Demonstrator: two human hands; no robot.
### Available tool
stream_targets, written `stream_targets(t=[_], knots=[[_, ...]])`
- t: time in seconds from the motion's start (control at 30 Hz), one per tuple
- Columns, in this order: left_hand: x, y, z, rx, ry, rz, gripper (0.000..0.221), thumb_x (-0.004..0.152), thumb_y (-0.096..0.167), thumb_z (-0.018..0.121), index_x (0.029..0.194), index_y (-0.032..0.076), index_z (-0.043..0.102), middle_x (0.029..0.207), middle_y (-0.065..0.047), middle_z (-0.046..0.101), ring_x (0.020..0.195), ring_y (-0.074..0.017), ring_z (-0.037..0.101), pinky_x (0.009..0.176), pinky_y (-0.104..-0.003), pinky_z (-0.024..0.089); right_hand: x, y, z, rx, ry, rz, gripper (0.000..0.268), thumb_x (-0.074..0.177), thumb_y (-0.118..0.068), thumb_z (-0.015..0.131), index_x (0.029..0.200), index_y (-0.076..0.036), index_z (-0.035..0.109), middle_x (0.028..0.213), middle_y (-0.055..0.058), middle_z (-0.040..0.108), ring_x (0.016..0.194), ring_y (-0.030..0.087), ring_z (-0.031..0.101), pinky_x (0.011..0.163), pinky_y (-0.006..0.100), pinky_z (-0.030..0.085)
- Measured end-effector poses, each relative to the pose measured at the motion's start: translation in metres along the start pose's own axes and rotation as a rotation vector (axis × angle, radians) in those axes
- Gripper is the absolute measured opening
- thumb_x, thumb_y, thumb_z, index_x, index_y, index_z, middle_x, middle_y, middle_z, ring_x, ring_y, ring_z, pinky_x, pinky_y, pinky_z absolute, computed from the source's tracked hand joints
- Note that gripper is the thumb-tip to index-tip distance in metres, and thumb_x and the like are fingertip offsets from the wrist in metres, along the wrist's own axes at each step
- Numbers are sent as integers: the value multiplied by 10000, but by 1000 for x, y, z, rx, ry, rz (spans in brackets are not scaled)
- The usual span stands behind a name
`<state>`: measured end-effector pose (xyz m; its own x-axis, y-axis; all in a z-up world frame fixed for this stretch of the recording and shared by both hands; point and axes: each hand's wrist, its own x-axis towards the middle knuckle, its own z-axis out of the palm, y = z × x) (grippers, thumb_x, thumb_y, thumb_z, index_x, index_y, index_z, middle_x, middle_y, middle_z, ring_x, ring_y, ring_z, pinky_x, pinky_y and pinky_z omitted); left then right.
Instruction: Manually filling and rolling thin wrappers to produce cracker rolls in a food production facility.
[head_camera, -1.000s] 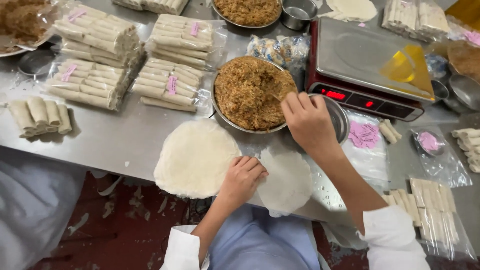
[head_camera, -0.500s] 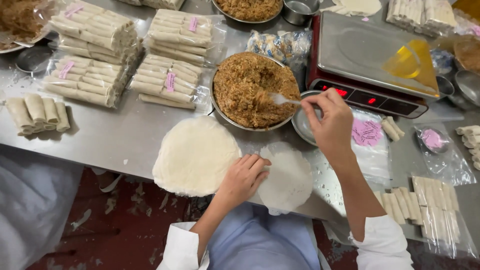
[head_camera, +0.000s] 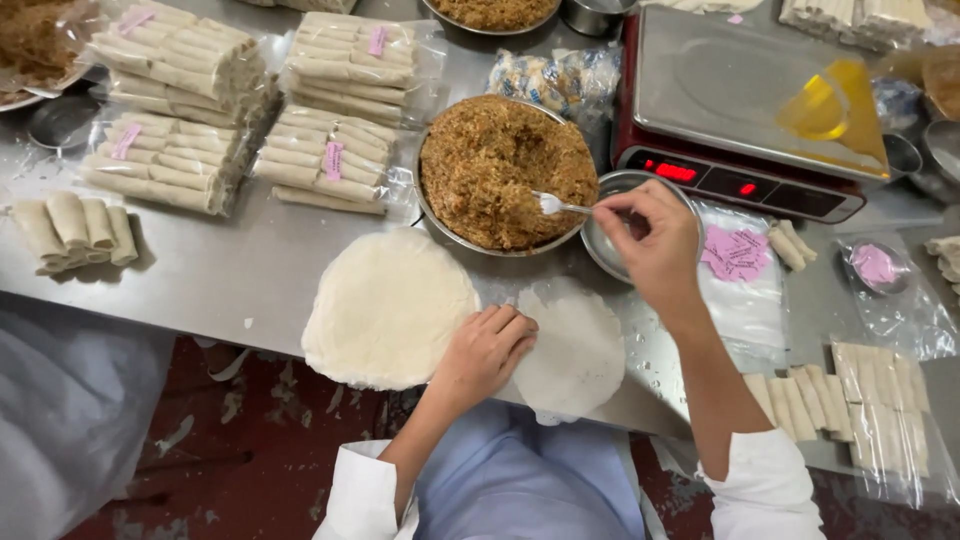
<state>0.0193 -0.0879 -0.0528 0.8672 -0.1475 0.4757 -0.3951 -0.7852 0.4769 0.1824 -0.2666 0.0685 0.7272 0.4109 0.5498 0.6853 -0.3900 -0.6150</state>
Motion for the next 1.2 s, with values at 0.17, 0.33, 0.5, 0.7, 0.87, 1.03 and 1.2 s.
stream_targets(t=[0.17,0.33,0.5,0.7,0.87,1.03,1.2], knots=[[1,1,-3,-95,96,9,109,1003,251,618,979,146,637,878,-32,565,800,-248,615,729,-361,517,-33,-11,-46,-30,-70,69,66,968,-106,807,1005,-69,768,833,64,608,653,160,555,644,273,481],[-9,19,-31,-271,248,126,206,1070,186,517,1037,24,639,949,-139,620,819,-292,623,748,-384,514,-98,-22,-76,-11,-311,289,119,945,-58,721,1064,-64,715,948,55,670,776,126,572,707,230,492],[-32,35,-11,-148,171,197,281,965,410,683,1031,137,689,994,-56,637,911,-272,657,758,-372,510,-136,-16,-68,-290,-419,269,62,916,-207,742,941,-168,783,869,46,687,654,271,678,644,372,552],[-49,36,27,-19,173,311,218,1020,287,637,888,114,656,913,-48,627,870,-246,648,778,-345,512,-142,-7,-91,-326,-288,367,51,904,-209,797,950,-204,817,881,-7,680,635,193,609,673,327,528],[-47,41,20,45,160,298,180,1041,243,607,922,124,669,906,-32,626,892,-227,654,795,-338,521,-143,-12,-81,-68,-266,431,93,846,-153,823,932,-181,840,796,10,667,588,127,521,602,266,482],[-44,47,13,64,171,275,191,1062,224,571,926,140,676,895,-15,633,897,-203,657,799,-322,527,-150,2,-78,171,-208,504,121,828,-96,826,946,-127,830,808,38,674,628,92,486,607,240,452],[-48,50,19,-14,224,202,196,1049,206,593,893,129,684,879,-18,653,873,-202,664,785,-321,534,-153,-2,-82,257,-146,489,140,853,-80,810,992,-87,820,832,44,649,633,74,455,608,214,434]])
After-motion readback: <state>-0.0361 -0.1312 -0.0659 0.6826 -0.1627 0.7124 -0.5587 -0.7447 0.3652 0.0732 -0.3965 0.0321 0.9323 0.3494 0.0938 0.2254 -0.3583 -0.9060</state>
